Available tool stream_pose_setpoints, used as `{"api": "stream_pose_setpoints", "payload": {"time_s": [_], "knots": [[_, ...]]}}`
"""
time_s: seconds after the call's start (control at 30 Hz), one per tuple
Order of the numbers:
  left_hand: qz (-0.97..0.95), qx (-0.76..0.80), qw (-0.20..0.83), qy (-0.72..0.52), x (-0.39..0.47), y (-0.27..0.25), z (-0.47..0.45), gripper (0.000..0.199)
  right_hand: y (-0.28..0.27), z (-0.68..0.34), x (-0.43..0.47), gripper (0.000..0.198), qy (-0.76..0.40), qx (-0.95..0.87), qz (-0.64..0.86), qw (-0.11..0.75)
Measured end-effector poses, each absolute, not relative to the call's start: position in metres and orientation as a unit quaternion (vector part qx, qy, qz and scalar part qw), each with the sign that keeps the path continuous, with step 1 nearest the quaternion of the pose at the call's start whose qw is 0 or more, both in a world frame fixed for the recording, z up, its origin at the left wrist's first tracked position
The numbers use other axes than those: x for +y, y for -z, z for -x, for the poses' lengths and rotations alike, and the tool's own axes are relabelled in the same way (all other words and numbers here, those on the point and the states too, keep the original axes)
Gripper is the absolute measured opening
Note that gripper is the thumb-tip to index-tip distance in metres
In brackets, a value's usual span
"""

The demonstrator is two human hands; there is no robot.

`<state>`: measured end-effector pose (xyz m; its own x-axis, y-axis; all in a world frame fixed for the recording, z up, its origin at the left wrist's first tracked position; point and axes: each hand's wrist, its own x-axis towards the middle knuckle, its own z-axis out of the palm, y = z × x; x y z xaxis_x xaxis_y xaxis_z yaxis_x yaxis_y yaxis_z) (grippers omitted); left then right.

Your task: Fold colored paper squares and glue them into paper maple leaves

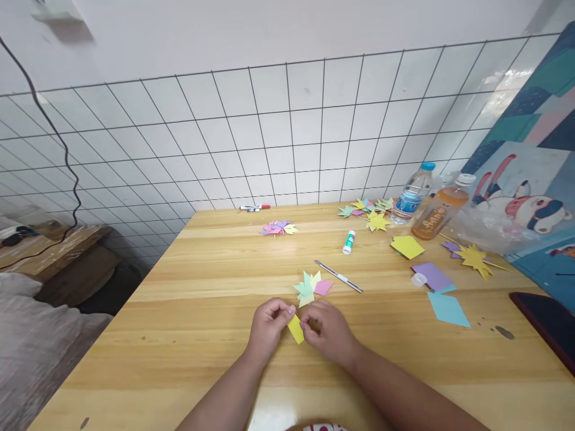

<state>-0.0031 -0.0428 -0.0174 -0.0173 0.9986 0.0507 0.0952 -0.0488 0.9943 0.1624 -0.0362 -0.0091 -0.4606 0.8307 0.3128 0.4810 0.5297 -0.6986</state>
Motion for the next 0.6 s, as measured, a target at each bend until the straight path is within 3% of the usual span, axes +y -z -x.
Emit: {"api": "stream_pose_setpoints", "payload": {"time_s": [0.3,0.4,0.6], "knots": [[-0.604,0.488,0.457,-0.435,-0.047,0.012,-0.002,0.019,0.004,-0.174,-0.035,0.013,-0.226,-0.797,0.419,0.372],[-0.542,0.505,0.482,-0.468,-0.047,0.007,-0.001,0.02,-0.004,-0.184,-0.025,0.014,-0.18,-0.799,0.442,0.366],[-0.301,0.517,0.626,-0.5,-0.029,-0.021,0.003,0.026,-0.008,-0.214,0.014,0.029,-0.024,-0.782,0.598,0.173]]}}
